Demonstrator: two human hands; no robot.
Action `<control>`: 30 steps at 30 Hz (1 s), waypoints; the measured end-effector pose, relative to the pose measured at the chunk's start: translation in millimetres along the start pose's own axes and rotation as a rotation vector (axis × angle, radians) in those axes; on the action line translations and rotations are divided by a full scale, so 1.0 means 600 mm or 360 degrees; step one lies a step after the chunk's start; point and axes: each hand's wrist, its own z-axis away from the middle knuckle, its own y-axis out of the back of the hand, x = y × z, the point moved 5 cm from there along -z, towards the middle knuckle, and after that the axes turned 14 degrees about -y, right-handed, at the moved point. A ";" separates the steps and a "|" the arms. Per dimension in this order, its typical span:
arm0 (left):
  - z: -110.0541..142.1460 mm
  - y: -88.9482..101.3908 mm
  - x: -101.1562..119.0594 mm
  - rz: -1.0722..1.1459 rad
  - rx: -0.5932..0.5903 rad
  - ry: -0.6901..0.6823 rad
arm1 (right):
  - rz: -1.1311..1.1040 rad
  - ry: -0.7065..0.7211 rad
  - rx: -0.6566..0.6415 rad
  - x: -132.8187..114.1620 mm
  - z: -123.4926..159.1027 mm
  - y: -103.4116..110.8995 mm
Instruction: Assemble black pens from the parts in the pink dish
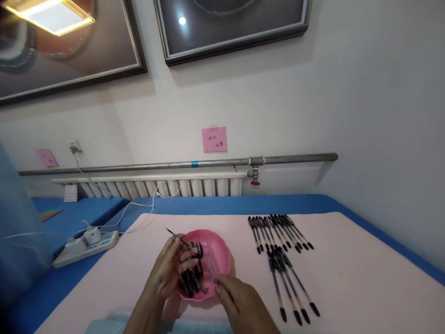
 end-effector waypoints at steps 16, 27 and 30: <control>0.019 -0.026 -0.031 -0.0153 -0.0236 0.0179 | 0.0155 0.0163 0.0035 -0.006 0.002 -0.008; 0.024 -0.027 -0.021 -0.0146 -0.0215 0.0146 | 0.0270 0.0115 0.0023 0.001 0.002 -0.009; 0.026 -0.029 -0.022 -0.0192 -0.0218 0.0151 | 0.0275 0.0114 0.0024 -0.001 0.004 -0.009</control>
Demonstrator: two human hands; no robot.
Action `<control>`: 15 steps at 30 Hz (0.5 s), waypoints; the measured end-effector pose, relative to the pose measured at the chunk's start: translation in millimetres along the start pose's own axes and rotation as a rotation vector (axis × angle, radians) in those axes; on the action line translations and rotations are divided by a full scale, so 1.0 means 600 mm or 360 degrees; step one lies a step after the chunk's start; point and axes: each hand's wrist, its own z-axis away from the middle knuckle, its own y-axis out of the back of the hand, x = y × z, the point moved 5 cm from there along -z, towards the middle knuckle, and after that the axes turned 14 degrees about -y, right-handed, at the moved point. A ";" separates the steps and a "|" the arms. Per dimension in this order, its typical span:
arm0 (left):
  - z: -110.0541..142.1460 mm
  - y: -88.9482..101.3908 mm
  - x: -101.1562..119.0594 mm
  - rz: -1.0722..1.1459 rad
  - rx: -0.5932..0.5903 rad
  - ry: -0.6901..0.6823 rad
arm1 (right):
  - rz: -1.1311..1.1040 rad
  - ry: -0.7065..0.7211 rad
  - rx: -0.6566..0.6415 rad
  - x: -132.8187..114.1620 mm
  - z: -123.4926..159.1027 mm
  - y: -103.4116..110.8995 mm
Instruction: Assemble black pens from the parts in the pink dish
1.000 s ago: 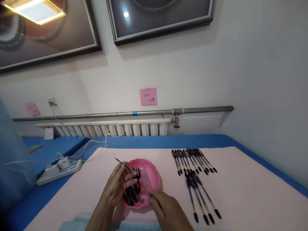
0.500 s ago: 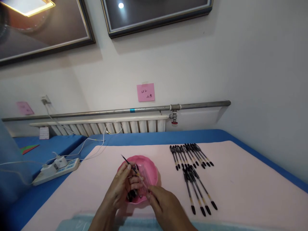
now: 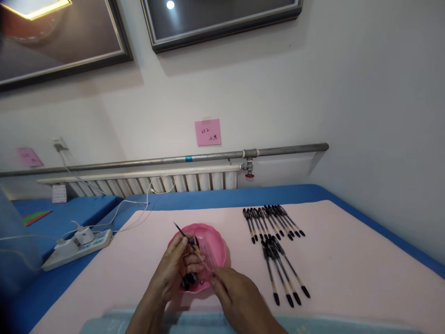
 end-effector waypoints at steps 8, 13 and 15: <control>0.000 0.000 -0.001 -0.0068 -0.0026 0.0005 | 0.0074 -0.0018 -0.0041 0.010 -0.004 -0.006; 0.004 0.000 0.001 -0.0164 -0.0058 0.0041 | 0.0082 -0.0049 -0.0042 0.008 -0.002 -0.006; 0.008 -0.006 0.002 -0.0199 -0.0138 0.0046 | 0.0061 -0.0055 -0.0022 0.007 -0.002 -0.005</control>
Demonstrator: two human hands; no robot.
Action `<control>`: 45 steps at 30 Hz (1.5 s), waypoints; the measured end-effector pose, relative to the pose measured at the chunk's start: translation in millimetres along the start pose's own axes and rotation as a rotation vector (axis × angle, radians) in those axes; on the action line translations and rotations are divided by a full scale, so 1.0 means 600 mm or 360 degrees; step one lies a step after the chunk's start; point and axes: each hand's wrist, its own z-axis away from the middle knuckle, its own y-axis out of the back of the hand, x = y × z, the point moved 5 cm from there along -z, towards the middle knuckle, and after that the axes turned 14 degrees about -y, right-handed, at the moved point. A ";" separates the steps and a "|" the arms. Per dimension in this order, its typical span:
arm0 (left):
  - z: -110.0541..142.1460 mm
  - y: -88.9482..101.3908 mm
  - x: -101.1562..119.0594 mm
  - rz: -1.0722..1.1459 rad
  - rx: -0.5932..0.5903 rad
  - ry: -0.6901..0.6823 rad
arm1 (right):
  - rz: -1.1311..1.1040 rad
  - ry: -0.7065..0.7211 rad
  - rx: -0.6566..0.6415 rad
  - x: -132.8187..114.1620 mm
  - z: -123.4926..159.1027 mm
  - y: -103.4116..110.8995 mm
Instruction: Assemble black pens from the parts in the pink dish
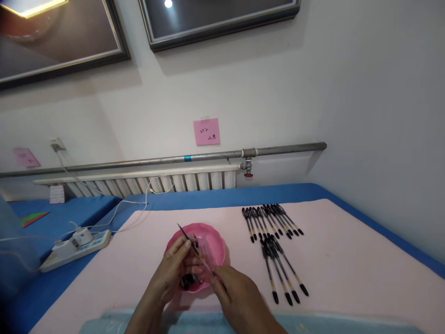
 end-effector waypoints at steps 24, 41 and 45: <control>-0.024 0.070 0.007 0.0033 0.0227 -0.0062 | -0.1676 -0.0835 -0.0467 0.016 -0.004 -0.002; -0.031 0.126 0.042 -0.0401 0.0517 -0.0271 | -0.1687 -0.0864 -0.0382 0.038 -0.012 0.005; -0.032 0.119 0.041 -0.0678 0.0446 -0.0318 | -0.1667 -0.0825 -0.0307 0.040 -0.016 0.009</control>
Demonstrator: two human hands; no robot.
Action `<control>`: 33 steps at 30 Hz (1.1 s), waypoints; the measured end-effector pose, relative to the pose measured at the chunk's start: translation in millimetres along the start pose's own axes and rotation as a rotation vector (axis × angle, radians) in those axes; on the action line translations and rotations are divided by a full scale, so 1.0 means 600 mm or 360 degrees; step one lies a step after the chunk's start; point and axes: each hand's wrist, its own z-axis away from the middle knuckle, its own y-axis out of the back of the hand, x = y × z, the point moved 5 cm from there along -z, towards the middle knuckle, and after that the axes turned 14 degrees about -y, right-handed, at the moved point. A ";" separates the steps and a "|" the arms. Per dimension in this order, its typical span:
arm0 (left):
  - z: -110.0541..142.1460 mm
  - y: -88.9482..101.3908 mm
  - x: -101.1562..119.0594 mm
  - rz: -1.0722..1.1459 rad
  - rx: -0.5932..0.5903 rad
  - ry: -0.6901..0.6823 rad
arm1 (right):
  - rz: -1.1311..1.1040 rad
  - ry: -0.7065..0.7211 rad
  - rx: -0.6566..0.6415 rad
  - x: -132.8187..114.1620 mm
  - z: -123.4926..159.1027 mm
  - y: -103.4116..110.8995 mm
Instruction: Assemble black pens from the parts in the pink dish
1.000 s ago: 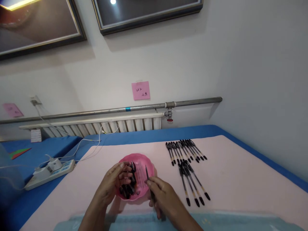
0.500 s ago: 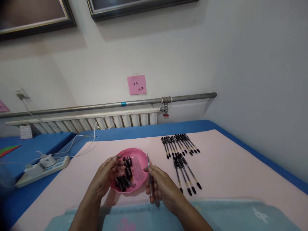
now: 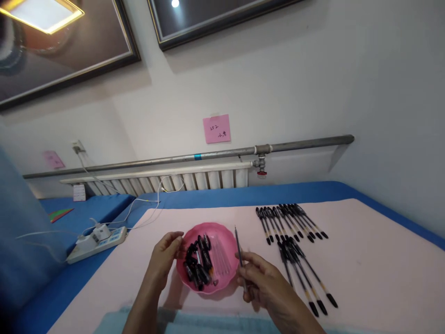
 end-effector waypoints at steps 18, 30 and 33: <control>-0.020 -0.059 -0.008 -0.1617 -0.0267 -0.0411 | 0.0136 0.0096 0.0000 -0.003 0.000 -0.002; -0.036 -0.088 -0.019 -0.1884 -0.0283 -0.0287 | 0.0169 0.0115 -0.0051 -0.016 0.001 0.013; -0.033 -0.089 -0.010 -0.1810 -0.0233 -0.0303 | 0.0140 0.0113 -0.0049 -0.017 -0.002 0.018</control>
